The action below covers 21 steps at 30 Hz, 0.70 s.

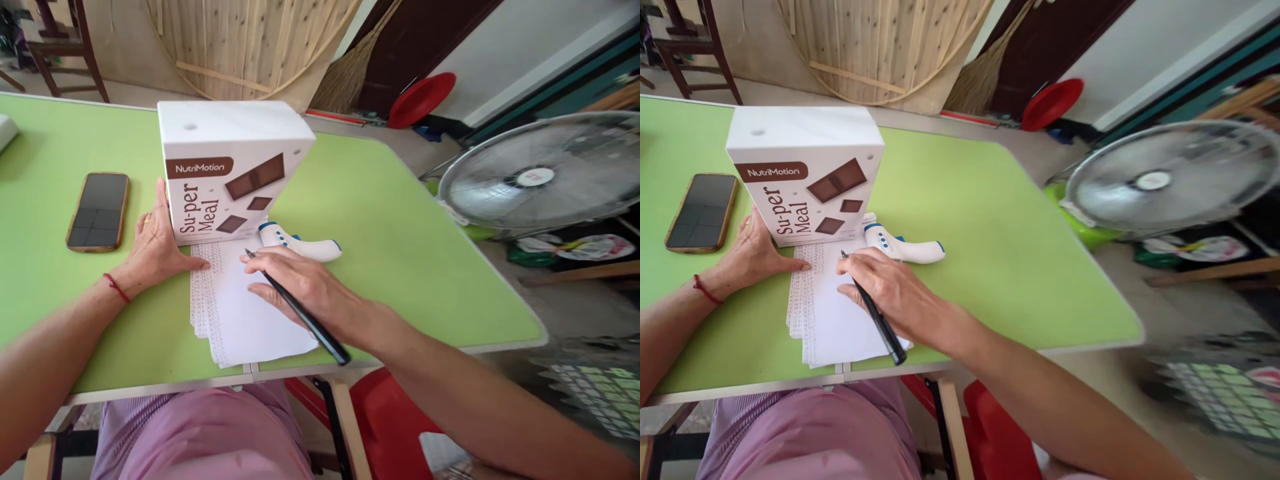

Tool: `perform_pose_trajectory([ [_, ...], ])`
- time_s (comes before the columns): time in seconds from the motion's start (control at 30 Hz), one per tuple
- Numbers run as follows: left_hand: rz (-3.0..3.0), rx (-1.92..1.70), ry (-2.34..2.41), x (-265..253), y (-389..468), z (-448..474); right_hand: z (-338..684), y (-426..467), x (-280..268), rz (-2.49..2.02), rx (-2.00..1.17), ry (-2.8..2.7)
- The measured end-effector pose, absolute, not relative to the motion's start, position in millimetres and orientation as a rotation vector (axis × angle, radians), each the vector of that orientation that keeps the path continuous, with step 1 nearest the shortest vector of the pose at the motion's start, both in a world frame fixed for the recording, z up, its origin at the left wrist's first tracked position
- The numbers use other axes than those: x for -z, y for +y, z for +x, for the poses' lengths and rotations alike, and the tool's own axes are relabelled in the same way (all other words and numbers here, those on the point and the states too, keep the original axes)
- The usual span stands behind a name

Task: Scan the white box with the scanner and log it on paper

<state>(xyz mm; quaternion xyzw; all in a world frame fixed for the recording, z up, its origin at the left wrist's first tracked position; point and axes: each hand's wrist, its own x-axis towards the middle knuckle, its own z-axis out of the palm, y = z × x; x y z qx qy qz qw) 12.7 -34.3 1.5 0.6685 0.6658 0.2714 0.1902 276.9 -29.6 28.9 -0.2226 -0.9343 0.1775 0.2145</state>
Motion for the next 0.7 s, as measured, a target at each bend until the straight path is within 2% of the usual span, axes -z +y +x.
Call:
perform_pose_trajectory([
  [0.1, 1.839, -0.909, 1.755, 3, -32, 9, 283, -40, -17, -0.635, -0.512, -2.716],
  [0.33, 1.755, -1.101, 1.665, 3, -30, 6, 285, -35, 27, -0.597, -0.554, -2.631],
  [0.57, 1.674, -1.166, 1.628, -8, -32, 12, 279, -21, 33, -0.525, -0.514, -2.589],
  [0.7, 1.631, -1.147, 1.611, -13, -36, 12, 276, -23, 33, -0.409, -0.364, -2.498],
])
